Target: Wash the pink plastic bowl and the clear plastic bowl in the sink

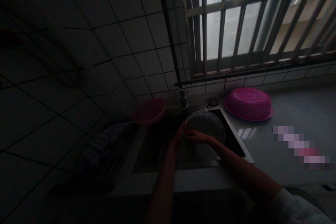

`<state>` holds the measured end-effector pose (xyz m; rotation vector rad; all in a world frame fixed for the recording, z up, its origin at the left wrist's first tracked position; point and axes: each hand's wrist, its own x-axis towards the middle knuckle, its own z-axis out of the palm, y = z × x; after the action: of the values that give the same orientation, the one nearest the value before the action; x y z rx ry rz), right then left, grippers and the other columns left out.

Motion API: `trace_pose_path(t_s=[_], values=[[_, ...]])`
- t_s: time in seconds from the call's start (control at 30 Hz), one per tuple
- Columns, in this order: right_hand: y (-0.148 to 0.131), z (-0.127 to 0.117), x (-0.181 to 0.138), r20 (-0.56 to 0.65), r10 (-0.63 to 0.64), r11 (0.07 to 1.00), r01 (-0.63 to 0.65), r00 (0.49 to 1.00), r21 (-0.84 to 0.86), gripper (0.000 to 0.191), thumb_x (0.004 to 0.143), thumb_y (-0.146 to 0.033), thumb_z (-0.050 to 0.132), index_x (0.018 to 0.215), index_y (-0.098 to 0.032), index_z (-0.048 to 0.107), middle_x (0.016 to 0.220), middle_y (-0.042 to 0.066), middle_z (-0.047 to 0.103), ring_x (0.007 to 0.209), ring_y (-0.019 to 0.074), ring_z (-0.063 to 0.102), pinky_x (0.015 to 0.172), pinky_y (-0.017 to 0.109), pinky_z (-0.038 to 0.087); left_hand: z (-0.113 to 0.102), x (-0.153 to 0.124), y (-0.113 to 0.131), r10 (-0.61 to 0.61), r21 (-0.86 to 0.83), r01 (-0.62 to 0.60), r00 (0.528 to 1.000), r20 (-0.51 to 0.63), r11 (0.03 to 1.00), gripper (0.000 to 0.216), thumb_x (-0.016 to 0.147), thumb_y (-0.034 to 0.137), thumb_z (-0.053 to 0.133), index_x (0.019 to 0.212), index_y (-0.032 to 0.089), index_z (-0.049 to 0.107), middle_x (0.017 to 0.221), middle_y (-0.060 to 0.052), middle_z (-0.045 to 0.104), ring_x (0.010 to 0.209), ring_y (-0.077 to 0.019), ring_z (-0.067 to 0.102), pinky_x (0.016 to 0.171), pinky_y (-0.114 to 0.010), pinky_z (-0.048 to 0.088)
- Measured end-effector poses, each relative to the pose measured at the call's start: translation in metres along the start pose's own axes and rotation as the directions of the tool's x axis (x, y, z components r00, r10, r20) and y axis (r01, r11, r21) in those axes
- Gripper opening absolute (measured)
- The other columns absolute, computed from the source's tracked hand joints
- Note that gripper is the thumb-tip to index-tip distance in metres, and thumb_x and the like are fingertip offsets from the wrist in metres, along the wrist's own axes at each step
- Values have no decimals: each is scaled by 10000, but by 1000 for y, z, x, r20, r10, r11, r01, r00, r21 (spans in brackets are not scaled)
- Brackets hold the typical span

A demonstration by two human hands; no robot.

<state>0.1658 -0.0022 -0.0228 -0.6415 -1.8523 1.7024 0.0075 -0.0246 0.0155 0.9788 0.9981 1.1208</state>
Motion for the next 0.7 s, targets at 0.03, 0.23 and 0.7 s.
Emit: trace_pose_path(t_s=[0.03,0.23,0.7], values=[[-1,0,1,-24,-8,1000,8,1000,2,472,807,-617,789,873,-152,737,800,29,697,706,167,577,664,283,485,2,0,0,-1,23,2,1000,-25,1000,574,761,623,854,1147,205,777,1380,-107,726,1536,-371,423,1315,-521,222],[-26,-27,-4,-543,-132,985,172,829,22,429,928,-610,631,970,-190,708,902,43,691,795,181,593,726,288,495,13,-5,1,-11,-34,14,997,83,999,657,748,668,846,1227,226,761,1419,-107,705,1459,-363,520,1260,-507,346],[-27,-26,-4,-578,-99,983,171,810,72,404,882,-603,660,914,-202,692,869,31,687,759,175,575,683,273,471,13,-7,3,-12,-27,14,997,80,1000,639,774,659,826,1239,227,752,1386,-115,724,1460,-357,523,1257,-519,343]])
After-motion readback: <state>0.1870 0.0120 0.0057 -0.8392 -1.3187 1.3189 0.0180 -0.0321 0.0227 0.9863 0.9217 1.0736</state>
